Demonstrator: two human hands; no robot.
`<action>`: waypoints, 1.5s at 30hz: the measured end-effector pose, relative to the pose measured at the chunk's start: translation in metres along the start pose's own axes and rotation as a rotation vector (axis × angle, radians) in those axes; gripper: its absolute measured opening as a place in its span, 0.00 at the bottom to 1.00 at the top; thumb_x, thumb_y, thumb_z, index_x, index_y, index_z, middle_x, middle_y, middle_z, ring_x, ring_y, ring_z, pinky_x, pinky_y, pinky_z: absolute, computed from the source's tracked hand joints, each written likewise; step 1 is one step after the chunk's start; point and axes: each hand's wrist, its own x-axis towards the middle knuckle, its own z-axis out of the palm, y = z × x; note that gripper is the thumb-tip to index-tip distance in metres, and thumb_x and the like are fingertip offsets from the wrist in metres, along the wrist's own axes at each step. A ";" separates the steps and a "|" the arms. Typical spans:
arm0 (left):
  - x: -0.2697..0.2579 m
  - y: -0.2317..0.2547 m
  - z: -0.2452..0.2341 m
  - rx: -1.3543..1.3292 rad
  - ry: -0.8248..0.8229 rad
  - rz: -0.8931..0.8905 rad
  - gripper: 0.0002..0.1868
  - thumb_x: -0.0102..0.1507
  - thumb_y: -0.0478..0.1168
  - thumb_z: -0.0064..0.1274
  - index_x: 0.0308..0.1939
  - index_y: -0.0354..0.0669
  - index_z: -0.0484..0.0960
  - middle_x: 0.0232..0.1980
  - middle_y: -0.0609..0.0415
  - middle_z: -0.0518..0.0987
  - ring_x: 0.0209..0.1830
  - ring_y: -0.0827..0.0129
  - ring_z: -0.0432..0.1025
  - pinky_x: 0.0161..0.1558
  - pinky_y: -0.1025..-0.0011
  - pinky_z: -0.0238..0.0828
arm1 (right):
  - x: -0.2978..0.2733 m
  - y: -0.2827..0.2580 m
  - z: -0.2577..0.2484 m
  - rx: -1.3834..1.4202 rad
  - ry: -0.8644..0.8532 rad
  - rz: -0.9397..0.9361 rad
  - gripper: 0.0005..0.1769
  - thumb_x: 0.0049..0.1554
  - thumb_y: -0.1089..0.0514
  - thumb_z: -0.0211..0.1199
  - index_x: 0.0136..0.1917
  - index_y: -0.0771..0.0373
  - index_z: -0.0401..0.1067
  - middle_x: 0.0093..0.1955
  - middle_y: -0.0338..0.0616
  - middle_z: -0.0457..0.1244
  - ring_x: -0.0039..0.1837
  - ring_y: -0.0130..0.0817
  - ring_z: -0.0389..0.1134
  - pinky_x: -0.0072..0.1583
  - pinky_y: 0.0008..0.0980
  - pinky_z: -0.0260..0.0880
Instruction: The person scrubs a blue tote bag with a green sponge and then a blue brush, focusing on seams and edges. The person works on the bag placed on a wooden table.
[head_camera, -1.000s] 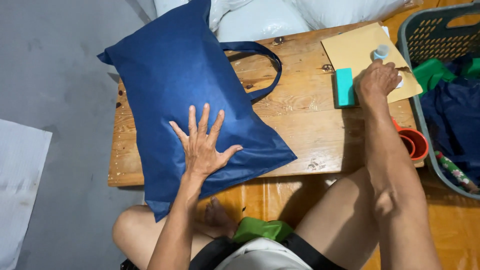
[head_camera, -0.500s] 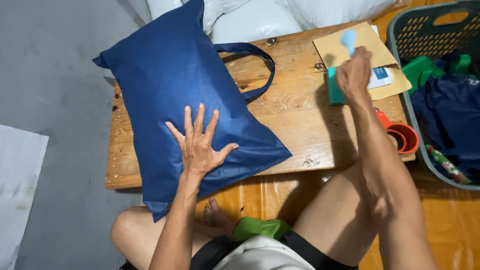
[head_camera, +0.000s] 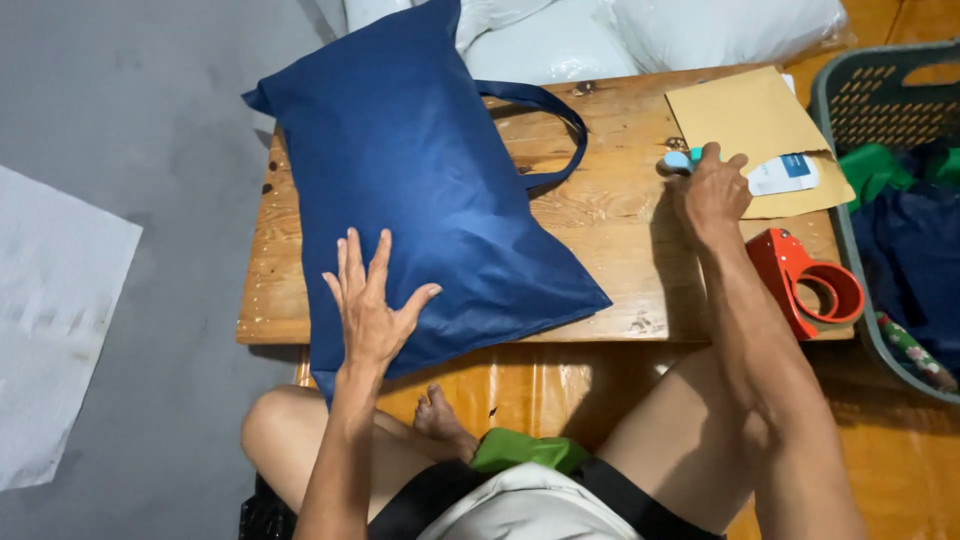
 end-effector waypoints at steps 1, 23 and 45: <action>0.004 0.005 -0.005 -0.004 0.002 -0.005 0.51 0.55 0.59 0.69 0.78 0.52 0.64 0.82 0.34 0.50 0.81 0.33 0.43 0.68 0.20 0.32 | 0.004 0.002 0.007 -0.005 0.000 -0.004 0.26 0.59 0.51 0.73 0.61 0.65 0.65 0.55 0.61 0.54 0.50 0.81 0.70 0.50 0.69 0.73; 0.049 0.022 -0.024 0.078 -0.512 -0.102 0.67 0.45 0.57 0.76 0.82 0.69 0.50 0.86 0.47 0.31 0.83 0.39 0.20 0.67 0.19 0.18 | -0.122 -0.251 -0.017 0.613 -0.106 -0.233 0.32 0.61 0.44 0.57 0.77 0.43 0.62 0.54 0.56 0.57 0.55 0.72 0.69 0.57 0.59 0.74; 0.041 0.020 -0.021 0.086 -0.431 -0.051 0.66 0.43 0.58 0.74 0.81 0.67 0.53 0.86 0.46 0.34 0.83 0.38 0.25 0.68 0.18 0.25 | -0.190 -0.118 -0.021 0.208 -0.376 -0.007 0.31 0.55 0.43 0.64 0.72 0.31 0.67 0.54 0.47 0.54 0.55 0.57 0.71 0.52 0.54 0.77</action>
